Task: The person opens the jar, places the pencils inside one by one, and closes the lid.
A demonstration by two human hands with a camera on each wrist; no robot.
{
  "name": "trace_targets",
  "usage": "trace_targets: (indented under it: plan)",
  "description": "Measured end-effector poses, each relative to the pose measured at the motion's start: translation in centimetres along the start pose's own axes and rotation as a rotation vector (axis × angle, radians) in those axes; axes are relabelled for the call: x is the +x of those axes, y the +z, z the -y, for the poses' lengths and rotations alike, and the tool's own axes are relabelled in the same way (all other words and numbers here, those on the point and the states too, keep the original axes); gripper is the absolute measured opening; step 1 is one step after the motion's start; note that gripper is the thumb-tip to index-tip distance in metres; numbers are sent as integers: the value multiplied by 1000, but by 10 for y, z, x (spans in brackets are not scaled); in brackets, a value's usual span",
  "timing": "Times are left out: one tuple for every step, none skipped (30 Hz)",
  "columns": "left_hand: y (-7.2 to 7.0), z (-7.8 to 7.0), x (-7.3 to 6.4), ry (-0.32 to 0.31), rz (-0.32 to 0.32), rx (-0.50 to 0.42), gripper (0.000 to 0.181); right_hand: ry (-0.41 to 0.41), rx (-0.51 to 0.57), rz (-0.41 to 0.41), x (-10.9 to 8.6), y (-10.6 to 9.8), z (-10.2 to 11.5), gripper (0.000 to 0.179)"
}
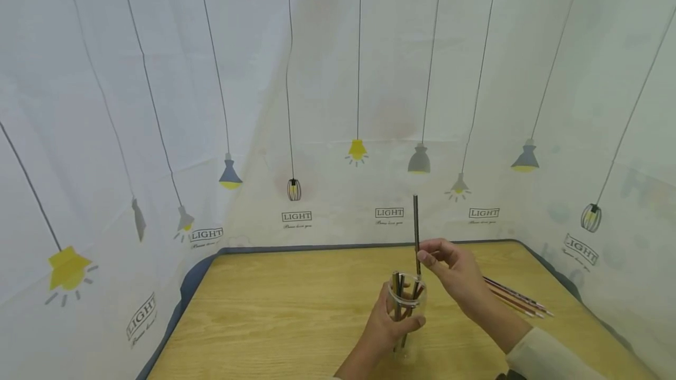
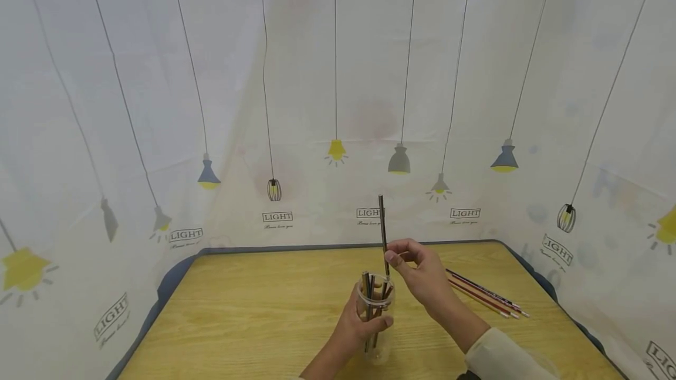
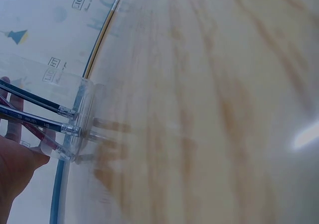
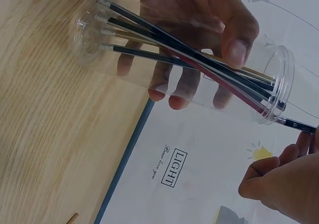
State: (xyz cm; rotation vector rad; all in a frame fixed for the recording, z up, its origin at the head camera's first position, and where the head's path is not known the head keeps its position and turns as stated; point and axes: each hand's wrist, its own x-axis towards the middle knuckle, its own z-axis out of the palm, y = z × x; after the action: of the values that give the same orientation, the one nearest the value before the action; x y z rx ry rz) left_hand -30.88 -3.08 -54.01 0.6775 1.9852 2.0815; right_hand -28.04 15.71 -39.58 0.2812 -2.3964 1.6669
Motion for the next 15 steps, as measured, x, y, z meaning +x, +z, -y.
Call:
trace_targets:
  plan:
    - [0,0,0,2,1,2,86,0,-4,1,0,0,0,30]
    - [0,0,0,2,1,3,87,1,-8,2,0,1,-1,30]
    - [0,1,0,5,3,5,86,1,-10,3,0,1,-1,31]
    - [0,1,0,6,5,4,86,2,-15,4,0,1,-2,31]
    - [0,1,1,8,7,5,86,6,-15,5,0,1,-3,31]
    - [0,1,1,10,7,8,87,8,-16,4,0,1,-4,31]
    - [0,1,1,11,8,9,87,12,-15,3,0,2,-5,31]
    - [0,1,1,11,7,10,88,15,-13,3,0,2,-5,32]
    - [0,1,1,11,6,13,88,17,-10,3,0,2,-6,32]
    - [0,0,1,9,4,14,88,20,-13,1,0,2,-7,32]
    - [0,0,1,8,3,15,88,22,-14,-2,0,3,-8,32]
    - [0,0,1,6,1,15,87,23,-14,-2,0,3,-8,32]
    - [0,0,0,4,0,13,87,25,-15,-3,0,3,-9,32]
    - [0,0,0,3,-1,12,86,22,-15,-3,0,3,-9,32]
    - [0,0,0,1,-1,10,86,19,-18,-4,0,4,-10,31]
